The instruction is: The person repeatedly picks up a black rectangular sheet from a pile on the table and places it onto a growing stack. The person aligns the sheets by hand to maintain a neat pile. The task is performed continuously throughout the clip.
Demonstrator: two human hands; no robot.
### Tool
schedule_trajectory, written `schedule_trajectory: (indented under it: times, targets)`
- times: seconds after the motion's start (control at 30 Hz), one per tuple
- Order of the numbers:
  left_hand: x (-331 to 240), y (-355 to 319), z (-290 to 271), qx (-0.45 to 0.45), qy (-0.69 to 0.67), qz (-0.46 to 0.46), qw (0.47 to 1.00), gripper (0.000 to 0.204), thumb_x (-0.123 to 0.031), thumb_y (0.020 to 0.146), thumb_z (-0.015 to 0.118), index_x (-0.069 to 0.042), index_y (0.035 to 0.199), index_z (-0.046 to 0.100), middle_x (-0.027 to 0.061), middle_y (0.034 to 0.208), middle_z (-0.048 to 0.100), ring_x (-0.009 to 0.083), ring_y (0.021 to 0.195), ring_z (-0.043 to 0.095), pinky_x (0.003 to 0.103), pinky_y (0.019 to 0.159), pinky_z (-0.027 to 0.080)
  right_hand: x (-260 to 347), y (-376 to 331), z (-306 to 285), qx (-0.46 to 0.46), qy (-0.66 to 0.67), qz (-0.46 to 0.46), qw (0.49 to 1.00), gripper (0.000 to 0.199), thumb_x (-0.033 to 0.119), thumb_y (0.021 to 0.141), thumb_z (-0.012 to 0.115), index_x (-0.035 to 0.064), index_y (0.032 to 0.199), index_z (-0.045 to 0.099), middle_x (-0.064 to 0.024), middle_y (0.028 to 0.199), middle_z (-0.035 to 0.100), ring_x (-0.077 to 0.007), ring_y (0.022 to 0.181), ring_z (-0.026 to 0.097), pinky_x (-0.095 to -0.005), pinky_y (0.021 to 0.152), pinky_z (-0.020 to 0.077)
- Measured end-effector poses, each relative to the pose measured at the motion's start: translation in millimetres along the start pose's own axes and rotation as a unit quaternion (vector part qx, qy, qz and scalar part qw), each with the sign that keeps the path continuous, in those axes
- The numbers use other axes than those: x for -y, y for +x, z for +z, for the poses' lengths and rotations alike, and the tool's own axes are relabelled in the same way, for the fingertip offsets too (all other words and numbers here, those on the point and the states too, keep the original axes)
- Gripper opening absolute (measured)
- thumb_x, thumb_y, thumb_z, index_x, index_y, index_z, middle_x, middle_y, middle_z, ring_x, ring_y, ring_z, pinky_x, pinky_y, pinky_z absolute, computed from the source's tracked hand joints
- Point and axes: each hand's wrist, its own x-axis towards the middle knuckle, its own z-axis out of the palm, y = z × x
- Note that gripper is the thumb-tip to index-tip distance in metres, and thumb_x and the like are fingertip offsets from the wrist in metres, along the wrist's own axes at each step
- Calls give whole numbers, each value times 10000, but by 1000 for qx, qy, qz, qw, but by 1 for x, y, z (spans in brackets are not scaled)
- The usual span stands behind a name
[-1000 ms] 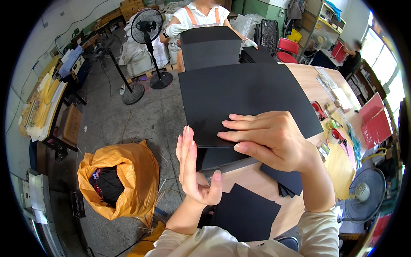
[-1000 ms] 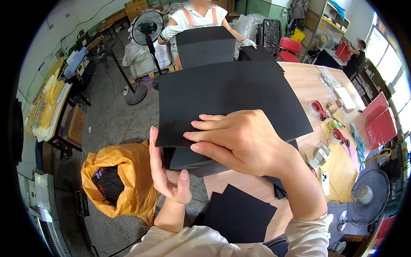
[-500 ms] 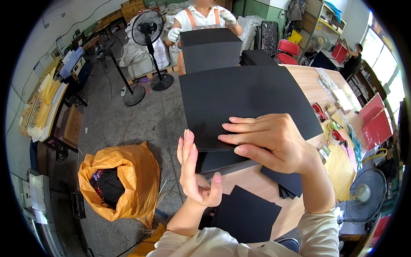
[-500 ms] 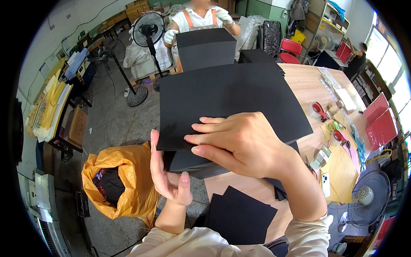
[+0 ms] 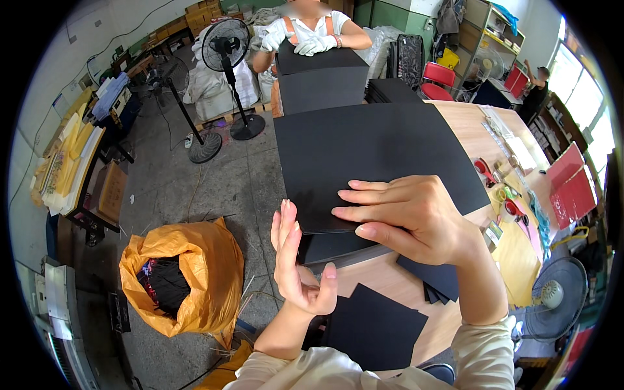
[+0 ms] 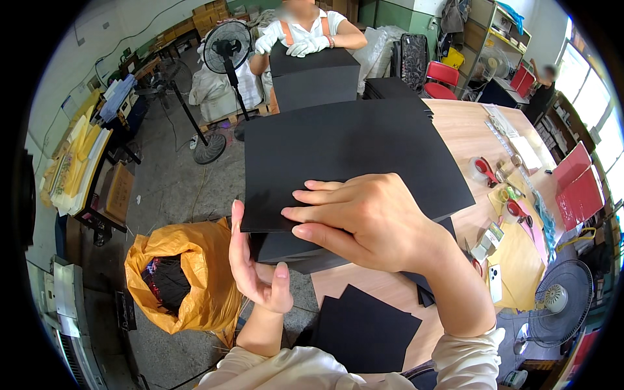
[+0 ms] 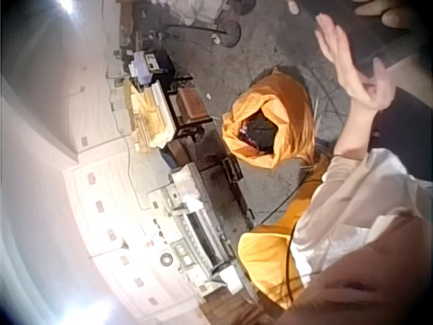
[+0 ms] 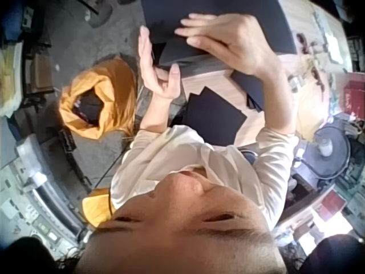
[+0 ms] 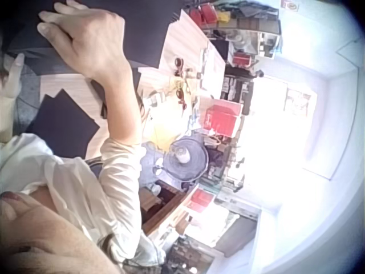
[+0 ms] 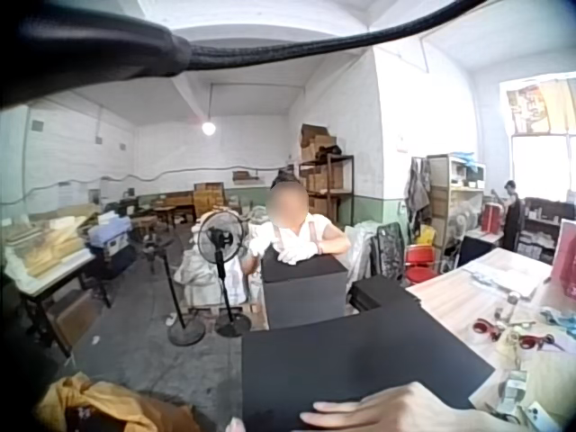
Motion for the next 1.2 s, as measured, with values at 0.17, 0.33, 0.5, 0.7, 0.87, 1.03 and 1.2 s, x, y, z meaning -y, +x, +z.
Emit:
schedule_trajectory:
  times: [0.17, 0.33, 0.5, 0.7, 0.87, 1.03, 1.2]
  targets:
    - [1, 0, 1, -5, -3, 0, 1000, 690, -200, 913, 587, 46, 1481, 281, 387, 1512, 235, 460, 1413, 304, 513, 1133, 300, 0, 0, 0, 1, 0, 1, 1000, 209, 230, 883, 695, 61, 987, 757, -132, 989, 736, -284, 1000, 703, -362, 754, 581]
    - [1, 0, 1, -5, -4, -1, 1000, 693, -197, 910, 590, 51, 1478, 280, 388, 1511, 237, 458, 1411, 308, 508, 1134, 302, 0, 0, 0, 1, 1, 3, 1000, 208, 232, 883, 696, 63, 989, 757, -135, 995, 734, -285, 1001, 703, -362, 760, 582]
    - [2, -1, 1, -5, -4, 2, 1000, 691, -194, 906, 592, 51, 1475, 284, 391, 1512, 231, 455, 1414, 305, 511, 1133, 301, 0, 0, 0, 1, 1, 3, 1000, 209, 232, 886, 692, 64, 994, 757, -135, 999, 733, -285, 1000, 702, -363, 765, 583]
    - [0, 0, 2, -32, -10, -1, 999, 648, -180, 895, 602, 39, 1441, 329, 349, 1462, 333, 421, 1358, 390, 494, 1112, 335, 2, 1, 1, -2, -10, 0, 1000, 213, 244, 885, 693, 68, 986, 758, -127, 991, 735, -279, 1007, 701, -362, 757, 582]
    - [-20, 23, 0, -43, 42, -61, 996, 431, -108, 886, 605, 30, 1280, 496, 206, 1218, 533, 306, 1157, 532, 416, 1031, 396, 3, -6, 3, -18, -91, -44, 995, 248, 297, 867, 712, 79, 977, 756, -93, 995, 738, -251, 988, 709, -341, 728, 580]
    - [-26, 33, -4, -5, 35, -15, 999, 138, 6, 902, 543, -11, 1038, 556, 141, 1100, 529, 269, 1096, 529, 388, 995, 405, 9, -24, -2, -60, -219, -89, 970, 442, 419, 774, 756, 81, 1055, 705, -88, 1094, 707, -236, 975, 704, -329, 765, 579]
    - [-45, 1, -20, -13, 15, 54, 998, 124, -87, 888, 557, -59, 1007, 541, 121, 1096, 505, 317, 1112, 541, 518, 1092, 350, 25, -89, -29, -75, -363, -58, 927, 453, 139, 670, 647, 56, 1113, 699, -145, 1148, 674, -270, 985, 698, -316, 738, 579]
